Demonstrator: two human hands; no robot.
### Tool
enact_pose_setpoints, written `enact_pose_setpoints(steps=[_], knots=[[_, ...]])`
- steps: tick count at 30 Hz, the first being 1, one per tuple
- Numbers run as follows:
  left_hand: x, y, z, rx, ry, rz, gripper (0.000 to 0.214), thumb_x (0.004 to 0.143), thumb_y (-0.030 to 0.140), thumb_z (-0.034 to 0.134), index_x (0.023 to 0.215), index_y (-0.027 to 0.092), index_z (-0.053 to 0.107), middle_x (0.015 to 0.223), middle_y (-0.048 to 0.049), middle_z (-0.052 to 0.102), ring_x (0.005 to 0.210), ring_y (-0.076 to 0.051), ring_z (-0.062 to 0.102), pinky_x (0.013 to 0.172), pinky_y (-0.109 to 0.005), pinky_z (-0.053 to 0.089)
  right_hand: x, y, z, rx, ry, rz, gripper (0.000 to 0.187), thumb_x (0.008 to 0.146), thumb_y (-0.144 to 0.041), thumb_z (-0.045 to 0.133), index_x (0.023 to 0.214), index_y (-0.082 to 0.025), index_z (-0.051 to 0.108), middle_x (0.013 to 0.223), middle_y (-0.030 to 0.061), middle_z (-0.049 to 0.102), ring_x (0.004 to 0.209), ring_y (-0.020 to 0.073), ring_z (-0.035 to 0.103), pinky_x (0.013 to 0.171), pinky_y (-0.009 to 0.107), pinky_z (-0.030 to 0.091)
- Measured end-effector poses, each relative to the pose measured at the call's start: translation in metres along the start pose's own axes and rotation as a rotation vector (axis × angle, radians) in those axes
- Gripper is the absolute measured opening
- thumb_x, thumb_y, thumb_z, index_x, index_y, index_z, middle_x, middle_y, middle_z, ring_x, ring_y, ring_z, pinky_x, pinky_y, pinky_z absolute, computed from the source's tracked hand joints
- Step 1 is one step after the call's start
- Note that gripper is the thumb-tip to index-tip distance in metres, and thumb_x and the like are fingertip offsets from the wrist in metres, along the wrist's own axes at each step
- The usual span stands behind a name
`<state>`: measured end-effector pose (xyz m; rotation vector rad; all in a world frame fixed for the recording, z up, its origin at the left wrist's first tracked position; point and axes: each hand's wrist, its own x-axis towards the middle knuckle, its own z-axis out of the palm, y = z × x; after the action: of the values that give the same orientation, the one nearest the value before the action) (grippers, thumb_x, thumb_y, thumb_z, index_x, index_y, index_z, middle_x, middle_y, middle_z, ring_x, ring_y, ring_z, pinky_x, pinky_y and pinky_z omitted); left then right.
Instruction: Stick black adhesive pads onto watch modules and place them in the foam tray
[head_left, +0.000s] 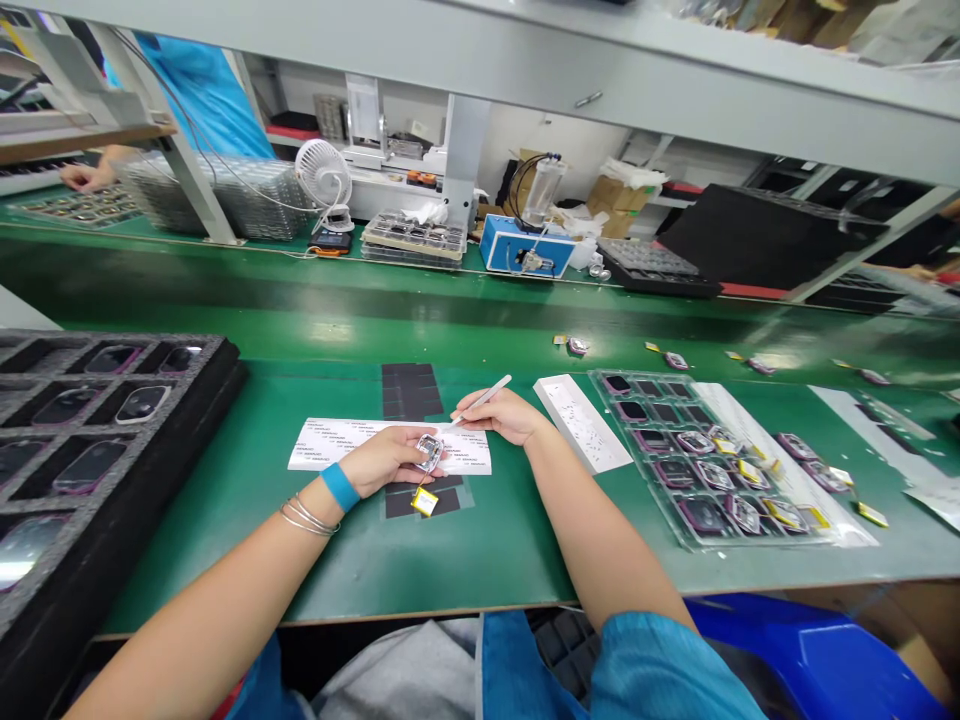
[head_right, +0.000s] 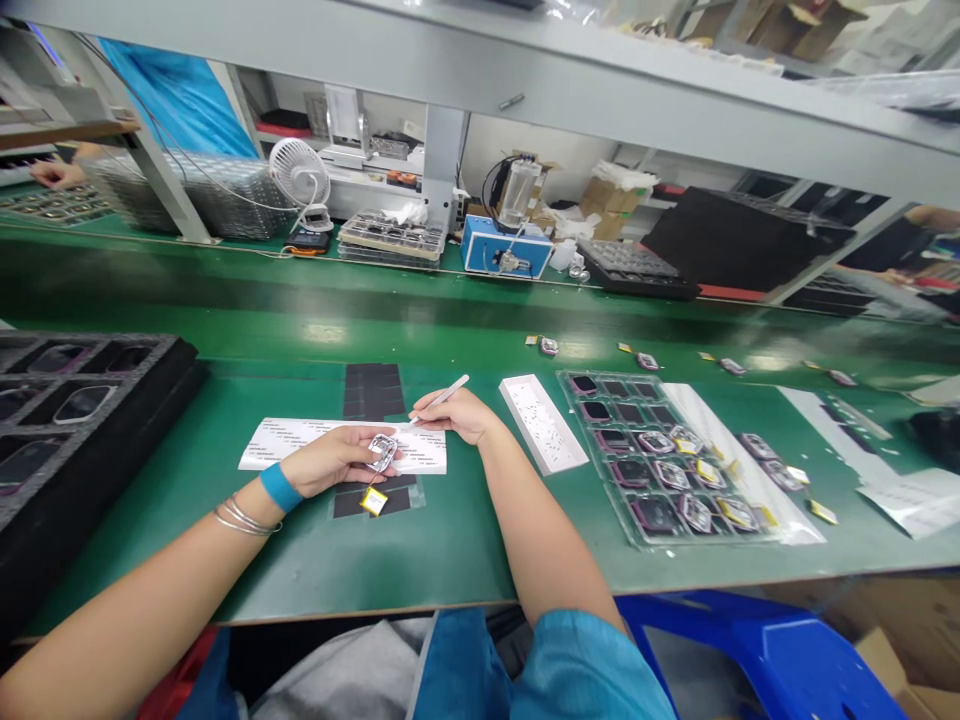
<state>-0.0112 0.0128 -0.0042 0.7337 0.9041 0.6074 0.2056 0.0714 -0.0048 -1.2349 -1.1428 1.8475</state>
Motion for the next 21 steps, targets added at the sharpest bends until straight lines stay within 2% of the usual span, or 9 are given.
enact_pose_setpoints(steps=[3, 6, 10, 14, 17, 21], knots=[[-0.002, 0.002, 0.0, -0.003, -0.021, -0.003, 0.041, 0.064, 0.005, 0.072, 0.103, 0.012, 0.063, 0.095, -0.0132, 0.07, 0.078, -0.022, 0.07, 0.071, -0.03, 0.055, -0.006, -0.002, -0.001, 0.071, 0.019, -0.035, 0.019, 0.059, -0.009, 0.076, 0.076, -0.012, 0.067, 0.08, 0.0083, 0.073, 0.077, 0.018, 0.069, 0.076, 0.028, 0.056], [-0.006, 0.006, 0.003, -0.024, -0.006, 0.027, 0.03, 0.068, 0.007, 0.069, 0.097, 0.01, 0.065, 0.097, -0.0144, 0.07, 0.081, -0.022, 0.069, 0.075, -0.031, 0.054, -0.014, -0.005, 0.006, 0.19, 0.075, -0.127, 0.02, 0.06, -0.011, 0.075, 0.076, -0.015, 0.065, 0.079, 0.005, 0.073, 0.081, 0.0177, 0.069, 0.085, 0.032, 0.053], [-0.012, 0.011, 0.009, -0.194, 0.088, 0.206, 0.018, 0.075, 0.009, 0.061, 0.093, 0.013, 0.061, 0.1, -0.0132, 0.069, 0.089, -0.022, 0.068, 0.085, -0.036, 0.052, -0.028, -0.006, 0.034, 0.325, 0.102, -0.27, 0.021, 0.059, -0.017, 0.076, 0.073, -0.019, 0.062, 0.081, 0.002, 0.072, 0.086, 0.0178, 0.068, 0.091, 0.033, 0.05], [-0.016, 0.012, 0.013, -0.323, 0.099, 0.413, 0.032, 0.078, 0.012, 0.061, 0.11, 0.016, 0.059, 0.118, -0.0112, 0.063, 0.102, -0.019, 0.062, 0.095, -0.036, 0.046, -0.036, 0.0, 0.065, 0.321, 0.148, -0.369, 0.022, 0.058, -0.023, 0.078, 0.071, -0.021, 0.06, 0.084, 0.0019, 0.071, 0.09, 0.0198, 0.066, 0.093, 0.036, 0.049], [-0.017, 0.012, 0.014, -0.331, 0.103, 0.453, 0.042, 0.078, 0.014, 0.062, 0.12, 0.016, 0.056, 0.122, -0.0109, 0.061, 0.107, -0.019, 0.059, 0.099, -0.035, 0.043, -0.036, 0.008, 0.079, 0.308, 0.204, -0.442, 0.023, 0.058, -0.026, 0.078, 0.071, -0.021, 0.06, 0.084, 0.0029, 0.071, 0.09, 0.0209, 0.065, 0.093, 0.038, 0.048], [-0.016, 0.011, 0.014, -0.368, 0.125, 0.494, 0.037, 0.077, 0.011, 0.061, 0.115, 0.014, 0.058, 0.118, -0.0107, 0.063, 0.108, -0.02, 0.059, 0.1, -0.034, 0.043, -0.033, 0.015, 0.086, 0.288, 0.264, -0.498, 0.021, 0.06, -0.025, 0.077, 0.072, -0.021, 0.061, 0.083, 0.0035, 0.071, 0.089, 0.0209, 0.065, 0.095, 0.039, 0.046]])
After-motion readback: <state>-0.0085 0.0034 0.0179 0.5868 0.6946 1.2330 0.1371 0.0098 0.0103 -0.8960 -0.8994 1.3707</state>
